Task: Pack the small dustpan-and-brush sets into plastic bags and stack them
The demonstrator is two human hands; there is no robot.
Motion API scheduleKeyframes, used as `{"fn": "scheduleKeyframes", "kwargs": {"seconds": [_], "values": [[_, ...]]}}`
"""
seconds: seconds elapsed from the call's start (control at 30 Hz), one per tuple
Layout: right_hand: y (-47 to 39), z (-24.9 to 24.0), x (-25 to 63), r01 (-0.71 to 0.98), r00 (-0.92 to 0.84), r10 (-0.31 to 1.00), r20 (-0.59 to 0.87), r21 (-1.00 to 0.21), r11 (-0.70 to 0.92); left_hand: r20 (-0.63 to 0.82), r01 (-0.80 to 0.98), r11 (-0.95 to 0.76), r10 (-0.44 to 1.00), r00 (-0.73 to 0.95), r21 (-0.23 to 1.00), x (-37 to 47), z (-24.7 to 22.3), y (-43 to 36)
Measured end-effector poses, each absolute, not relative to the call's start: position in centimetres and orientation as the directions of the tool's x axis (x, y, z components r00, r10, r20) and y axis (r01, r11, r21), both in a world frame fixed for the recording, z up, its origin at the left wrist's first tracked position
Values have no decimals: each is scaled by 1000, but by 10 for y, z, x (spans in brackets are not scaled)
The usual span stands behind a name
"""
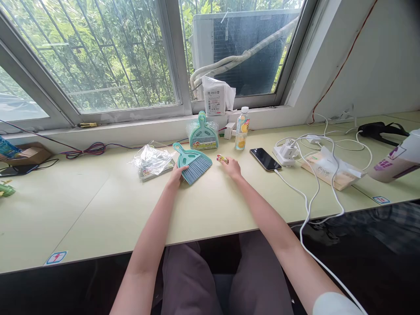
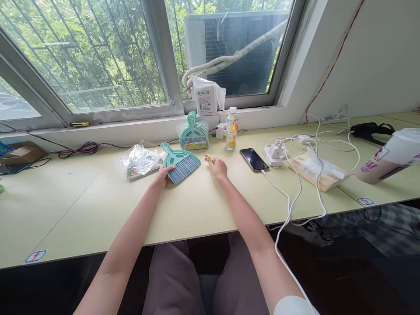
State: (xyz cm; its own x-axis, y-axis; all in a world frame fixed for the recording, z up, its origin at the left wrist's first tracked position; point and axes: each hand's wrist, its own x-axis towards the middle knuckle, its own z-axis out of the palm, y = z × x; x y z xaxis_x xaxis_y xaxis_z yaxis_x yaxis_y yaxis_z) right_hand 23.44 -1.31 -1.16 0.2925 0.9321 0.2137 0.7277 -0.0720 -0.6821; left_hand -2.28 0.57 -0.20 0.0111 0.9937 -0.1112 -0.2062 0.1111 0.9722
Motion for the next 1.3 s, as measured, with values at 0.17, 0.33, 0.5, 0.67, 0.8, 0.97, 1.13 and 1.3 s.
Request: {"fn": "scheduleKeyframes", "kwargs": {"seconds": [0.17, 0.33, 0.5, 0.67, 0.8, 0.97, 1.13, 1.3], "values": [[-21, 6, 216, 547, 351, 813, 465, -806, 225, -116, -266, 134, 990, 83, 954, -17, -6, 4], [-43, 11, 184, 732, 102, 795, 599, -586, 348, -113, -340, 142, 988, 104, 930, -3, -3, -6], [-52, -1, 163, 843, -192, 937, 293, -440, 310, -24, -378, 106, 976, 216, 920, 6, 1, -15], [-52, -3, 160, 874, -173, 968, 183, -425, 237, 26, -369, 65, 971, 237, 927, 5, -3, -13], [-56, -1, 158, 840, -151, 965, 215, -487, 240, 52, -339, 28, 973, 225, 940, 3, -7, -11], [-56, -1, 159, 831, -48, 937, 345, -507, 229, 49, -331, 15, 982, 185, 944, 2, -5, -11], [-49, -3, 165, 744, 180, 910, 374, -657, 122, 43, -335, 27, 979, 200, 942, 1, 1, -13], [-42, -5, 172, 162, 370, 918, 144, -983, 89, 80, -345, 1, 972, 220, 938, 1, 2, -14]]}}
